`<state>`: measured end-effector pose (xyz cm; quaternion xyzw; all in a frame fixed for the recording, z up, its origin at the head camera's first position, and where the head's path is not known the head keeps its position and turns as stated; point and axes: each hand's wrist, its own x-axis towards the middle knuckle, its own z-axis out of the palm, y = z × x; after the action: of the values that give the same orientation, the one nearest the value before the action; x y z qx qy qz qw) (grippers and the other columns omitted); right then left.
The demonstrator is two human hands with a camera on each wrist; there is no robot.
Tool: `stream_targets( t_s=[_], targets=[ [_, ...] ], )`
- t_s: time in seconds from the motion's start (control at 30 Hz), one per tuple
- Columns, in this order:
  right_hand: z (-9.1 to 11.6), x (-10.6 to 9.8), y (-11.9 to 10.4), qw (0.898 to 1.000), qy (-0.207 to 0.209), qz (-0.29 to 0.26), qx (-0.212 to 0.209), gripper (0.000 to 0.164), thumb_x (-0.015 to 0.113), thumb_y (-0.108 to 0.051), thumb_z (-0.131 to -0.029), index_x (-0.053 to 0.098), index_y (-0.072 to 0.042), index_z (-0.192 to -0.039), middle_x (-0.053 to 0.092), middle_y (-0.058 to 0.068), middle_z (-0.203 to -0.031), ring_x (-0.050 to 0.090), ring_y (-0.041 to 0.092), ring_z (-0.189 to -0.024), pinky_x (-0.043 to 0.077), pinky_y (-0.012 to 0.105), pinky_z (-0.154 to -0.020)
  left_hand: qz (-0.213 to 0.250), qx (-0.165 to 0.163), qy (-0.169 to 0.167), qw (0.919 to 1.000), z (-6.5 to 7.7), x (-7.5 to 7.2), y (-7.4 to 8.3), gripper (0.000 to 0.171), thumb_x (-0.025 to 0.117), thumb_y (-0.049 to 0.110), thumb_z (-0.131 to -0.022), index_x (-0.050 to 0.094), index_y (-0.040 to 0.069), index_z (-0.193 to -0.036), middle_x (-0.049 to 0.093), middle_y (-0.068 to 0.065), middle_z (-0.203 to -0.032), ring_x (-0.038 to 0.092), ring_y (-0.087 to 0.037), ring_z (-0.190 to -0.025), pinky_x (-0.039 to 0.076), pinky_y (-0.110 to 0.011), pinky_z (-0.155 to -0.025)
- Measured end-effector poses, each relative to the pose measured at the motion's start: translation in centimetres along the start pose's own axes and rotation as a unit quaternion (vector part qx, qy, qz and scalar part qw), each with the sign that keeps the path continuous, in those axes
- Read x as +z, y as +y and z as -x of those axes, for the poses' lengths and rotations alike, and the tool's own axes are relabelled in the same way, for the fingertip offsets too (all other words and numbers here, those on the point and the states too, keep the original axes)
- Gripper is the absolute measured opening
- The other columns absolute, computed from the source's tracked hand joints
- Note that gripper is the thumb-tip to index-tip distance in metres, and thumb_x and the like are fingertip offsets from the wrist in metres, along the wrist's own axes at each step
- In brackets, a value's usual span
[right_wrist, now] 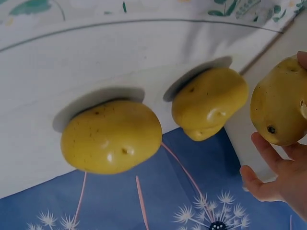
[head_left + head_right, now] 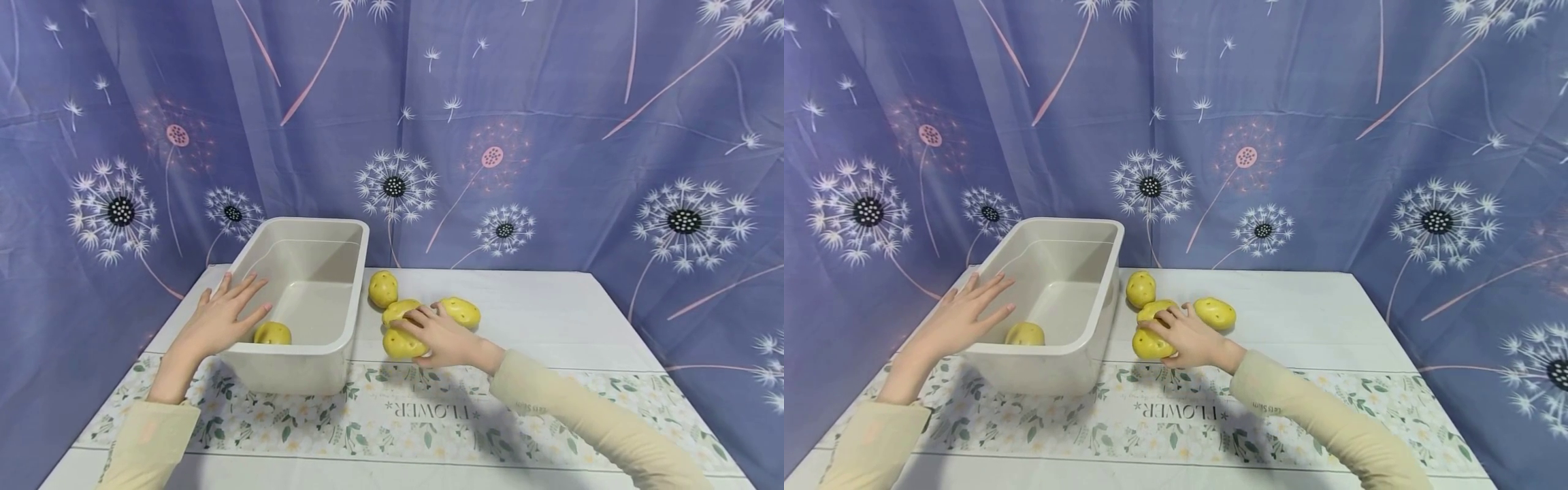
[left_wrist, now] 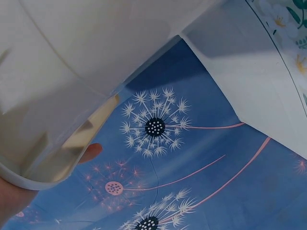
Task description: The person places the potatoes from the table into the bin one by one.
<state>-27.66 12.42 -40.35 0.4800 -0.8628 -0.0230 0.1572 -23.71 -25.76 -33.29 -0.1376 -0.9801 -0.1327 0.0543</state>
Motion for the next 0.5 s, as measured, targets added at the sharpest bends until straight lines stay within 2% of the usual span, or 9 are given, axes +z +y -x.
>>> stream_targets(
  t_s=[0.5],
  targets=[
    [-0.7,-1.7,0.9,1.000,0.019,0.006,-0.003,0.071,0.068,-0.041,-0.068,0.042,-0.018,-0.129,0.054,0.004,-0.117,0.049,0.021,-0.104,0.039,0.043,-0.082,0.005,0.000,-0.001,1.0000,0.1,-0.1,0.2,0.063,0.035,0.052,-0.091,0.029,0.014,-0.141,0.020,-0.018,-0.147,0.005,-0.048,-0.133,0.002,-0.071,-0.098]
  ],
)
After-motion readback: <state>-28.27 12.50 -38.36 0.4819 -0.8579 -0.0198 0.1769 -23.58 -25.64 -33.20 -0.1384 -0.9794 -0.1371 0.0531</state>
